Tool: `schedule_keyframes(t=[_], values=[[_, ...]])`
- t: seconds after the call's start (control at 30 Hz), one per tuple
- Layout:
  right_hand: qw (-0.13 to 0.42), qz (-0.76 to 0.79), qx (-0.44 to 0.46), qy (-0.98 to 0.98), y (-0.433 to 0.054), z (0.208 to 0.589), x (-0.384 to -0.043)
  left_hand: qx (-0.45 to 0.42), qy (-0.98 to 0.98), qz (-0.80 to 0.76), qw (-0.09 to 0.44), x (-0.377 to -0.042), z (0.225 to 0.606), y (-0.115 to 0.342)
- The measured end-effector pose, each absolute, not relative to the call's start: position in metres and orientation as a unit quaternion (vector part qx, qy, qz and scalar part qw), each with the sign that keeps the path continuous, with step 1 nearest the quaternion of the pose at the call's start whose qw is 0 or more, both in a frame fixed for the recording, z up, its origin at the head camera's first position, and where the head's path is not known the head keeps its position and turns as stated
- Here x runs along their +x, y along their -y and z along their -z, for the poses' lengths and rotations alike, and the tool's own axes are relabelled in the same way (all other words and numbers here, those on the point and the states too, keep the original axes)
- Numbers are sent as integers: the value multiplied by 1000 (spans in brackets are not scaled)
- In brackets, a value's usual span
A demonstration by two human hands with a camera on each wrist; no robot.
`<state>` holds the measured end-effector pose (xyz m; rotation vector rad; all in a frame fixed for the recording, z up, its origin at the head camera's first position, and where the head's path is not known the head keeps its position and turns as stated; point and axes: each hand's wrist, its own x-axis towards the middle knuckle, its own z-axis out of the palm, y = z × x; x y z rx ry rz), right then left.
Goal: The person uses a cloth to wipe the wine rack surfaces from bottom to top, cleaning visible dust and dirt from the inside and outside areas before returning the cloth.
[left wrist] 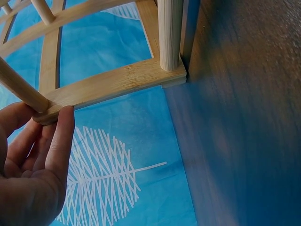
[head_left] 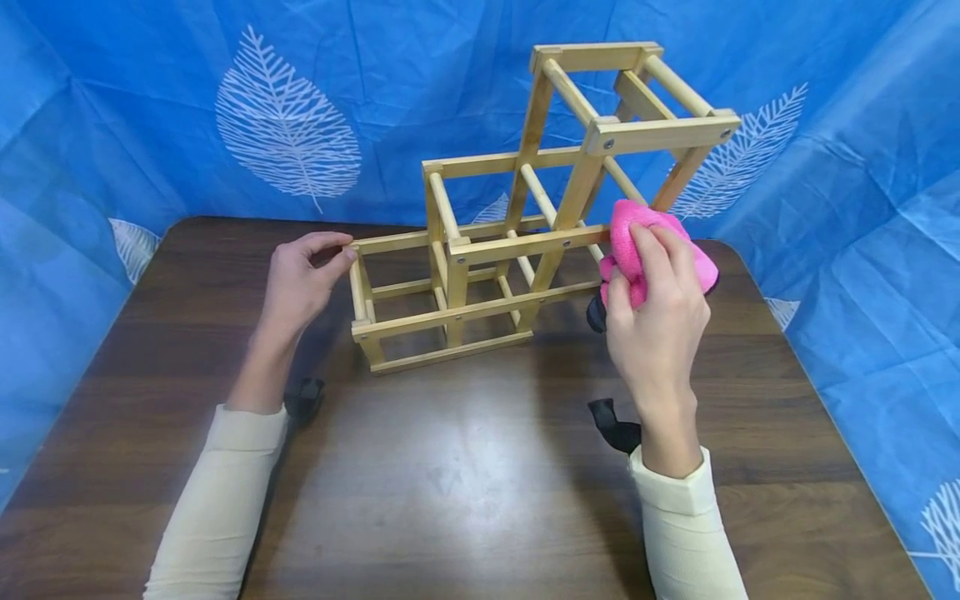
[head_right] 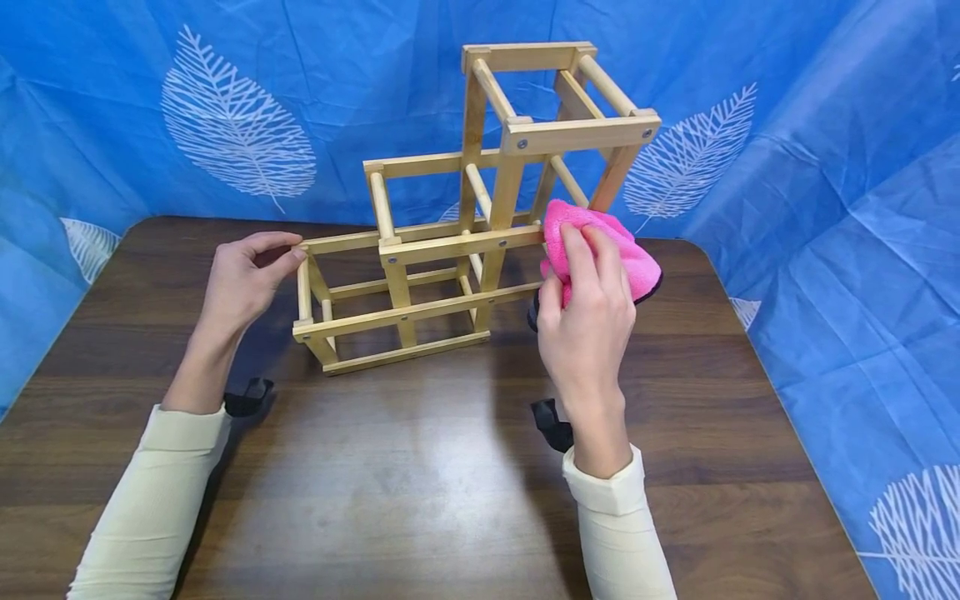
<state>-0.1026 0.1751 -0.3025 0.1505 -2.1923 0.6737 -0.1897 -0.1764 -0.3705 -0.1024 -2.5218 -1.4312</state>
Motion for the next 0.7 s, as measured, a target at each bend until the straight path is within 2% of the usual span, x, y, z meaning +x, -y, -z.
schedule_keyframes(t=[0.7], values=[[403, -209, 167, 875, -118, 306, -88, -36, 865, 486, 117, -188, 370, 177]])
